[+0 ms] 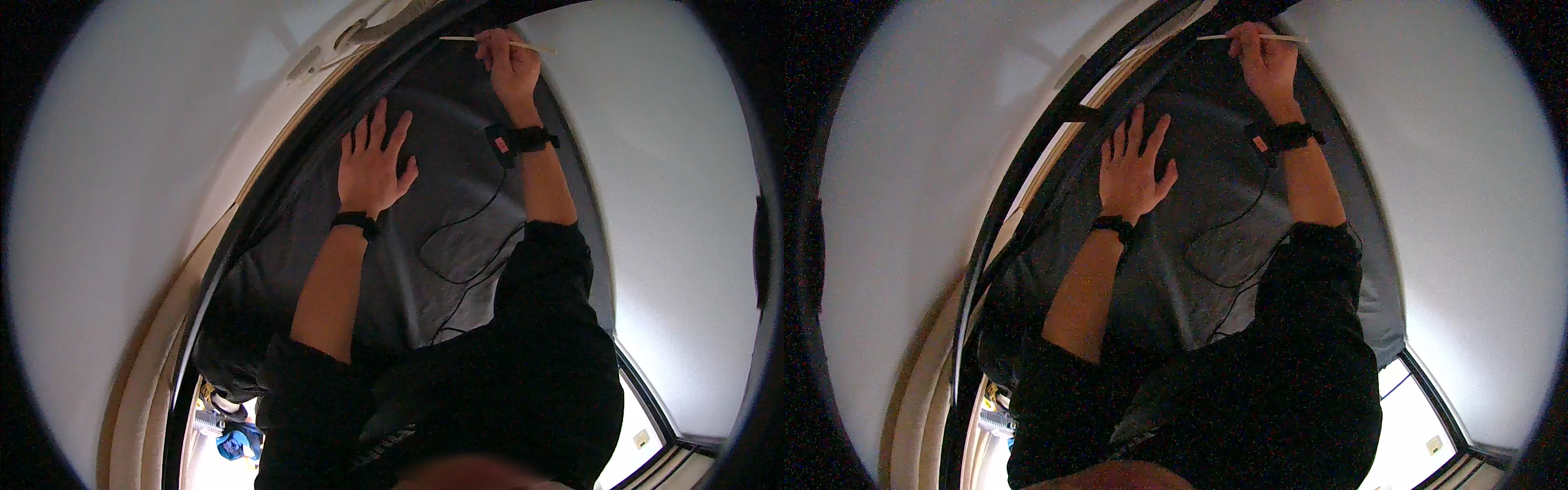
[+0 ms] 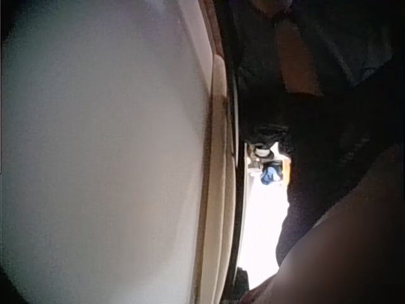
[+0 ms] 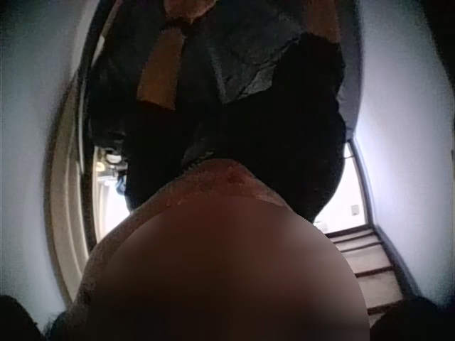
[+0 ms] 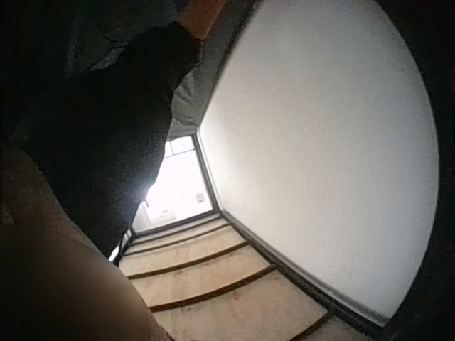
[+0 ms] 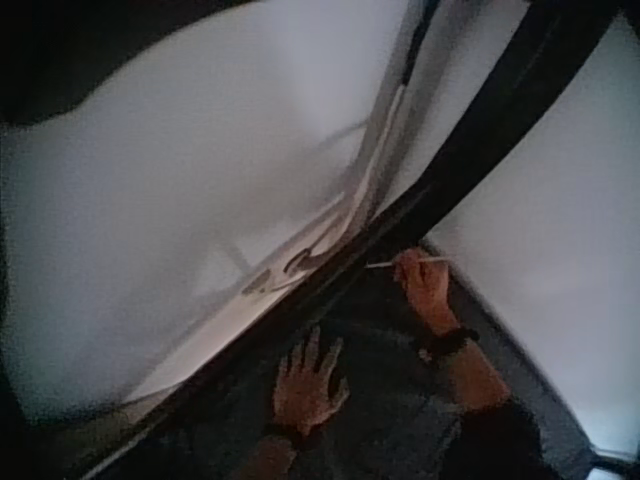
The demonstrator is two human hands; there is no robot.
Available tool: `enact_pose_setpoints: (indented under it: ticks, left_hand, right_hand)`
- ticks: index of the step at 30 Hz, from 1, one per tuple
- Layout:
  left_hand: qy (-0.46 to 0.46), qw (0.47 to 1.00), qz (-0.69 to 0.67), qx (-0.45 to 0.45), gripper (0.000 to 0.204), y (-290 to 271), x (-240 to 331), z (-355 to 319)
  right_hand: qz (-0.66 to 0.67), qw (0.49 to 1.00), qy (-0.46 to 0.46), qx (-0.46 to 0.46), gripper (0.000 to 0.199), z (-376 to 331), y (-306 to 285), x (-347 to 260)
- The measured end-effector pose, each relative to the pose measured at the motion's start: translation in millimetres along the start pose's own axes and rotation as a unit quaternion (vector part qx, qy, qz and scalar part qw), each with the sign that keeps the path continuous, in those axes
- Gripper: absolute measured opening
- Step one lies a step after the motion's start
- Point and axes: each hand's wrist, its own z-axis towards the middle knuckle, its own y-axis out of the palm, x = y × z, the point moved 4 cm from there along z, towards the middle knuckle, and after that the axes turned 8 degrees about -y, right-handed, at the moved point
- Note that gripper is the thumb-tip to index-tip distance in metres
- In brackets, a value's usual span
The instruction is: The person assembles a small indoor tent by inserting a thin rod into the fabric sleeve and then attaching the fabric cover to the metal frame. They walk to retrieve the rod, return to the tent, and secure the cover around the frame.
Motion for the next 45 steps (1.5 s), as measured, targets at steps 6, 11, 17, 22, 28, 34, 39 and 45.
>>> enact_pose_setpoints:
  ticks: [6, 11, 17, 22, 28, 34, 39, 45]
  left_hand:
    - [0.002, 1.0, 0.005, -0.001, 0.074, 2, 6, 1]
    - [0.099, 0.995, 0.02, 0.011, 0.075, 5, 13, -3]
    - [0.012, 0.998, -0.042, 0.052, 0.075, 5, 8, -5]
    - [-0.014, 0.998, -0.03, 0.056, 0.075, 6, 8, -4]
    - [-0.027, 0.998, -0.018, 0.058, 0.071, 5, 11, -3]
    - [-0.022, 0.998, -0.04, 0.051, 0.072, 6, 15, -2]
    - [0.015, 0.997, -0.033, 0.073, 0.069, 4, 18, -4]
    - [-0.005, 0.995, -0.049, 0.083, 0.068, 5, 18, -5]
  right_hand:
    - [-0.021, 0.997, 0.027, -0.069, 0.034, -4, 8, 5]
    - [-0.076, 0.993, 0.01, -0.089, 0.032, -6, 10, 7]
    - [-0.155, 0.978, -0.075, -0.12, 0.03, 4, 16, 2]
    - [-0.152, 0.964, 0.1, -0.196, 0.024, 15, 29, 19]
    - [-0.038, 0.998, -0.057, 0.007, 0.03, 0, 2, -19]
    - [-0.054, 0.986, 0.012, -0.155, 0.031, -18, 32, -24]
    - [-0.081, 0.977, -0.055, -0.187, 0.025, -12, 42, -26]
    - [-0.143, 0.941, -0.155, -0.266, 0.017, 5, 56, -25]
